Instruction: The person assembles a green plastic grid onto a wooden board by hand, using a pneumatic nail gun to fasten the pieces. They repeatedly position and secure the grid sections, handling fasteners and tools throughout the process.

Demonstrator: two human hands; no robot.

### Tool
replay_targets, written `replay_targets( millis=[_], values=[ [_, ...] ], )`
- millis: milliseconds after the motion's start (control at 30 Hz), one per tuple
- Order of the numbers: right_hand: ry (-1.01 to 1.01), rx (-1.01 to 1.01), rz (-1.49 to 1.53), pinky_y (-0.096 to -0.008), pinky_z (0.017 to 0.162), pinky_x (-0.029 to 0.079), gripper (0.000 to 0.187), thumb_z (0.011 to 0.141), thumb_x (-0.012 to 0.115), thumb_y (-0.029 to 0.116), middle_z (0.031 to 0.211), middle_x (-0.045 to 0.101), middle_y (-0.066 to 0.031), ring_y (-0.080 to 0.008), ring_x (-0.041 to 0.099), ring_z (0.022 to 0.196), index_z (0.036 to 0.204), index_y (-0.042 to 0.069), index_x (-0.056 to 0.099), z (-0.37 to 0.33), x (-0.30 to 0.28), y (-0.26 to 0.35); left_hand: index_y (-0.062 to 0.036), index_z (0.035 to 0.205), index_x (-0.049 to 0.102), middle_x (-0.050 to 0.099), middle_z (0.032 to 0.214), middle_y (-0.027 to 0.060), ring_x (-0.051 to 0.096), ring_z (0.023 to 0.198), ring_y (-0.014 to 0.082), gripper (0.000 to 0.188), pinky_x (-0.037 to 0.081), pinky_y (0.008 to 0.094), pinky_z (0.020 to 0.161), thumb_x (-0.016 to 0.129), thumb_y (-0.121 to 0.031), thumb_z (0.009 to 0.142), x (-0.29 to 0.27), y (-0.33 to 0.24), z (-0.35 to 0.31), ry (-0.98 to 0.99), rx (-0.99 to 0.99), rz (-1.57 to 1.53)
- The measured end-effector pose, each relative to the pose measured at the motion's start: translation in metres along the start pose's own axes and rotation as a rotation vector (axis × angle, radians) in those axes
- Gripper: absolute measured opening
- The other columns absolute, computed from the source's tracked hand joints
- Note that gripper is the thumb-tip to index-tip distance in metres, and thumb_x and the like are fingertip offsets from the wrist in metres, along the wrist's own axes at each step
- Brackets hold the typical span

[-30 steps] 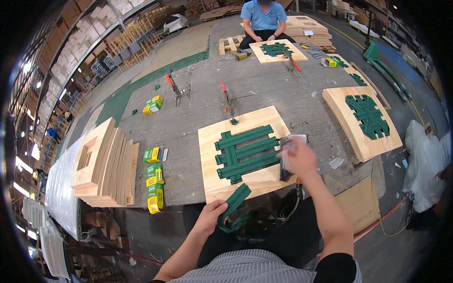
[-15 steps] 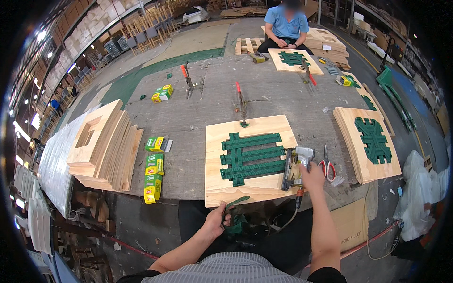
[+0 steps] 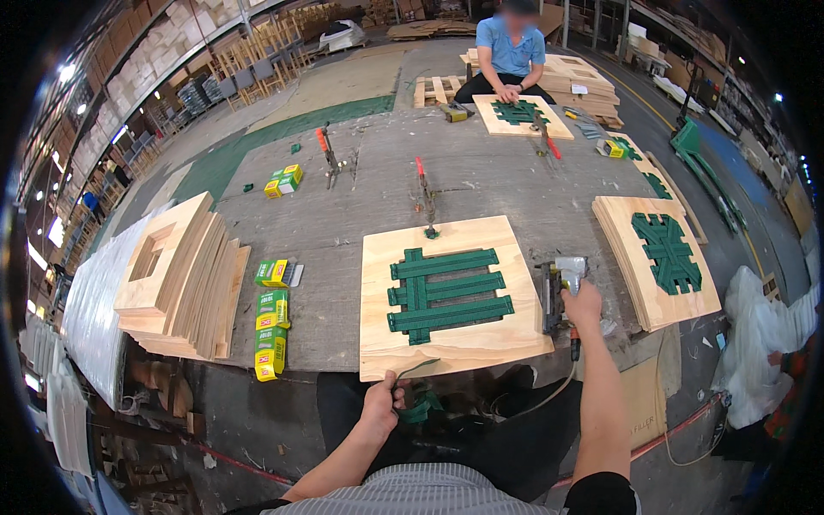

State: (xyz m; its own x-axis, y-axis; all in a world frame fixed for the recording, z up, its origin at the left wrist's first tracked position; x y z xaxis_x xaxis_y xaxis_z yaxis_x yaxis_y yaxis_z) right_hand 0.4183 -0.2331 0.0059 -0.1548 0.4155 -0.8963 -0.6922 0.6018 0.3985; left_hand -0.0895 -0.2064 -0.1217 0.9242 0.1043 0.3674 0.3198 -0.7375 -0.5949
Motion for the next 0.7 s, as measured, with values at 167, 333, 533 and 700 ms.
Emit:
replay_targets(
  millis=[167, 333, 533, 700],
  values=[
    [0.026, 0.011, -0.099, -0.0506, 0.092, 0.052, 0.051, 0.082, 0.079, 0.032, 0.108, 0.068, -0.0274, -0.0441, 0.066, 0.106, 0.118, -0.003, 0.067, 0.006, -0.006, -0.008, -0.0022, 0.102, 0.062, 0.055, 0.076, 0.0001, 0.043, 0.061, 0.0086, 0.032, 0.035, 0.026, 0.05, 0.05, -0.03, 0.111, -0.014, -0.01, 0.009, -0.039, 0.065, 0.024],
    [-0.125, -0.089, -0.062, -0.0484, 0.09, 0.052, 0.045, 0.086, 0.078, 0.024, 0.106, 0.064, -0.0223, -0.0407, 0.064, 0.101, 0.121, -0.001, 0.067, -0.008, -0.046, 0.017, 0.0009, 0.097, 0.068, 0.06, 0.078, 0.0026, 0.048, 0.06, 0.0114, 0.038, 0.037, 0.0284, 0.051, 0.052, -0.031, 0.11, -0.026, -0.039, 0.016, -0.009, 0.043, 0.113],
    [-0.437, -0.696, 0.654, -0.0326, 0.079, 0.049, 0.035, 0.091, 0.071, 0.011, 0.095, 0.061, -0.0108, -0.0186, 0.059, 0.089, 0.125, 0.001, 0.066, -0.102, -0.241, 0.196, 0.0, 0.107, 0.068, 0.059, 0.081, 0.0, 0.049, 0.063, 0.0098, 0.035, 0.037, 0.0267, 0.052, 0.052, -0.03, 0.11, -0.049, -0.052, -0.009, -0.006, 0.048, 0.236],
    [-0.844, -1.15, 1.029, -0.0344, 0.079, 0.05, 0.041, 0.09, 0.073, 0.012, 0.096, 0.061, -0.0098, -0.0182, 0.058, 0.088, 0.126, -0.003, 0.063, -0.227, -0.38, 0.226, -0.0055, 0.115, 0.068, 0.049, 0.07, -0.0026, 0.045, 0.061, 0.0107, 0.034, 0.038, 0.0276, 0.055, 0.054, -0.036, 0.109, -0.034, -0.038, -0.006, 0.061, 0.004, 0.19]
  ],
)
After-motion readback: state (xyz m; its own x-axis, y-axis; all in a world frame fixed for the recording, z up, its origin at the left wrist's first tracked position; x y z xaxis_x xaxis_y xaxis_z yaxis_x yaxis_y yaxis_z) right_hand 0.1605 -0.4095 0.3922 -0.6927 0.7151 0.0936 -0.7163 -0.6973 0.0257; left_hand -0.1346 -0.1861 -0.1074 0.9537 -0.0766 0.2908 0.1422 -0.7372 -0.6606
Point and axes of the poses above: each hand's wrist, its own z-axis towards the middle knuckle, its own x-axis out of the palm, y = z × x, the point moved 10 cm from there along z, towards the middle knuckle
